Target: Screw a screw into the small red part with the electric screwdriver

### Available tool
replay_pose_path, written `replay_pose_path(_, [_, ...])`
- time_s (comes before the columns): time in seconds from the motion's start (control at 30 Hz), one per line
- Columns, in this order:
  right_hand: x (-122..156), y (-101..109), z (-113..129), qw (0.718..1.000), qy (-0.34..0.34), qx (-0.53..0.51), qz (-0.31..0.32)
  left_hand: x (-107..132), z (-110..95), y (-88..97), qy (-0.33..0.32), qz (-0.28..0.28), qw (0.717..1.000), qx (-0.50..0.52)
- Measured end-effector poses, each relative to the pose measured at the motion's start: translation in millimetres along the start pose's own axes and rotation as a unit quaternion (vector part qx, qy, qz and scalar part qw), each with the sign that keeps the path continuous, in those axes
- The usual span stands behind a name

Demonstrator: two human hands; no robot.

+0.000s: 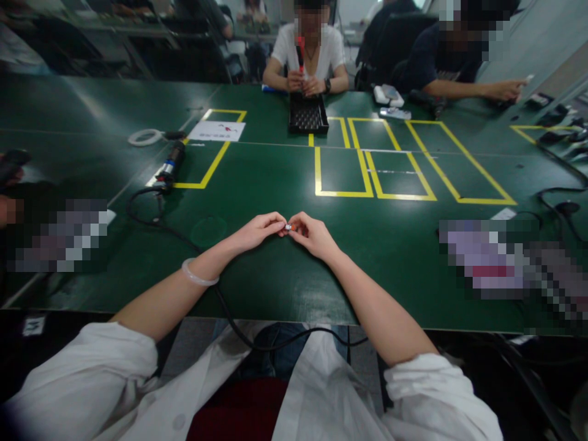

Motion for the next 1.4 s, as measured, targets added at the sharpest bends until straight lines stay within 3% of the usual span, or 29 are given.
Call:
replay_pose_path(1.13, [0.1,0.4,-0.3,1.000,0.003,0.014,0.004,1.2,-2.2,0.4,0.001,0.006,1.000,-0.004])
replay_pose_path(1.4, [-1.6,-3.5,-6.1,0.985,-0.101,-0.139,-0.006,2.6,-0.3,1.6,-0.015,-0.023,1.000,-0.005])
Point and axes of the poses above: each hand's wrist, its own x-axis away from the middle knuckle, its own y-axis out of the back of the hand, z = x × y, the point moved 1 cm from there along -x, towards the middle knuckle, and after that the axes turned 12 degrees about -z, right-handed, at the moved point
